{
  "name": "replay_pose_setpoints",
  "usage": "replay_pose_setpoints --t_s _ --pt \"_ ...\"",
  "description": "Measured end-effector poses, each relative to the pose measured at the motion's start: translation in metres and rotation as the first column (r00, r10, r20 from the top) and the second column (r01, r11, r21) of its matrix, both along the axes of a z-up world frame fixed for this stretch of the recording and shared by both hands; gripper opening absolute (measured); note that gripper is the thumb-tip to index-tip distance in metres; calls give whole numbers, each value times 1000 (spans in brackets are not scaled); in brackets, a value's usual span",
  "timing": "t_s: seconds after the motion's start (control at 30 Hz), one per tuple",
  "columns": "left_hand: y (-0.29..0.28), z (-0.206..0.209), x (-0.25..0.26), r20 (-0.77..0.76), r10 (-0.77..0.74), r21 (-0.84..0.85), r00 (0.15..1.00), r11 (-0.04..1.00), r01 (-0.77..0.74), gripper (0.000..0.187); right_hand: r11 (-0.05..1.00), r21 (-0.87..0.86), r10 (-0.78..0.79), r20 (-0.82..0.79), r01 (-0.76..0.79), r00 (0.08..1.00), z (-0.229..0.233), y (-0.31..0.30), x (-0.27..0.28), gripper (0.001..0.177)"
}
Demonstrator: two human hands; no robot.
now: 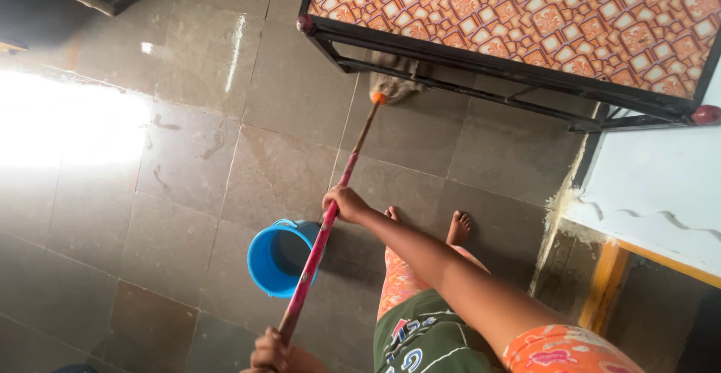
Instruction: The person mops a tiled floor using a string mop and a blue bucket of water. They dip the mop into the bucket, wring it out, and mop around furniture including a bed and a woven cot.
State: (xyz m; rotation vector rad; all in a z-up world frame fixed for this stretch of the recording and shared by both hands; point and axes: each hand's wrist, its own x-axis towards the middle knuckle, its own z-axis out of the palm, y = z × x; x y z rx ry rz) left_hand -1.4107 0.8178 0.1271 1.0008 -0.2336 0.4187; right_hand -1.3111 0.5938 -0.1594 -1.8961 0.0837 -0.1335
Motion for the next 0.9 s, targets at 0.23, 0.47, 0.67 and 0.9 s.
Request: replay_pose_setpoints --t_s 0.23,0.47,0.67,0.9 --pt "37 -48 -12 -70 40 76 997 996 -34 14 925 -294 238 -41 -240 970 -7 6 -17 19" --pt "5 -107 -84 -379 -200 14 903 975 222 15 846 -533 -57 -132 -22 990 -28 -72 -116 12" --pt "-50 -105 -76 -620 -493 93 610 726 681 21 745 -493 -539 -46 450 841 -24 -132 -238 20" --pt "-145 -80 -36 -491 -803 173 337 289 941 16 568 -385 -777 41 728 628 -19 -184 -273 37"
